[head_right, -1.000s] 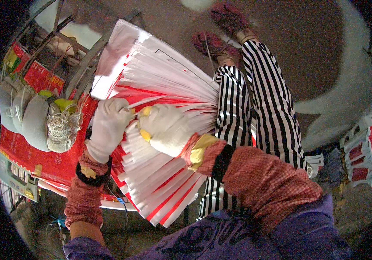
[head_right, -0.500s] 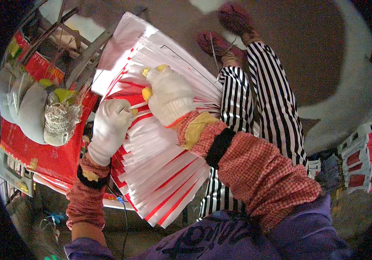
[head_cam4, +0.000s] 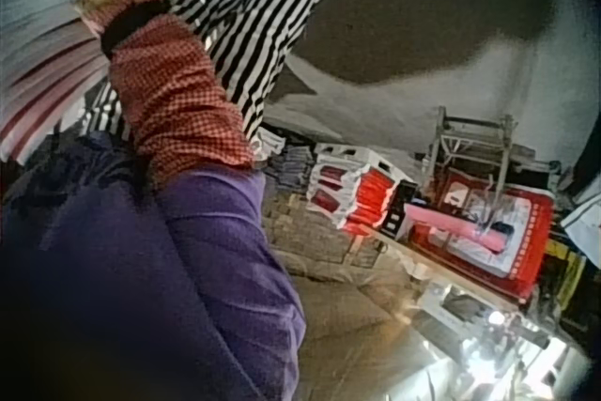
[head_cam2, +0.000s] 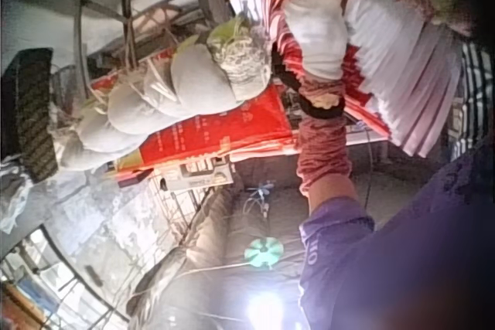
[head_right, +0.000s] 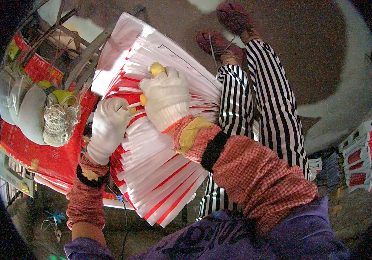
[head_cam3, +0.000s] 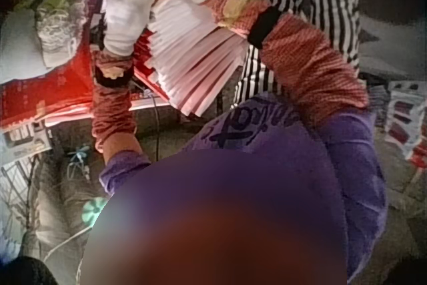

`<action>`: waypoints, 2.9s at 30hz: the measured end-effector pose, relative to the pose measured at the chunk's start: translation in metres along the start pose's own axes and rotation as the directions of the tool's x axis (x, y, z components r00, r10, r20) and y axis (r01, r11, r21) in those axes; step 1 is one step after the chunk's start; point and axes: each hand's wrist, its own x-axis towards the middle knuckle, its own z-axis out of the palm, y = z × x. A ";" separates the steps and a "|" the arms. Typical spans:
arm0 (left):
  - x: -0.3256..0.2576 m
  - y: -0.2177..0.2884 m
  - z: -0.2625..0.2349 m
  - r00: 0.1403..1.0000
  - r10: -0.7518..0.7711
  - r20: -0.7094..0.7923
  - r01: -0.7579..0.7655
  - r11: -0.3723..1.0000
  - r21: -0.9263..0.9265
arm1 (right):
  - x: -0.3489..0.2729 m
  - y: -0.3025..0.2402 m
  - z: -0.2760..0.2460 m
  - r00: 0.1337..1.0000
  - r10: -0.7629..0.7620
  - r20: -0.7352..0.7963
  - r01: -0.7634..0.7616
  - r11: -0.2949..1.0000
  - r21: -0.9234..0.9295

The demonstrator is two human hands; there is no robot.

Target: The recorder is sewing bags together using a sewing machine.

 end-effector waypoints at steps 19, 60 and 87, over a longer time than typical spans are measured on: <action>0.059 -0.031 -0.002 0.989 0.089 -0.118 -0.087 0.996 0.026 | -0.038 -0.009 0.008 0.952 -0.011 0.307 -0.077 0.959 0.274; 0.017 0.001 0.012 0.989 0.080 -0.128 -0.072 0.995 0.067 | 0.015 0.012 0.016 0.989 -0.025 0.148 0.028 0.999 -0.016; 0.076 -0.022 0.012 0.994 0.063 -0.094 -0.065 0.998 -0.011 | -0.002 0.005 0.014 0.926 0.024 0.378 -0.077 0.989 0.125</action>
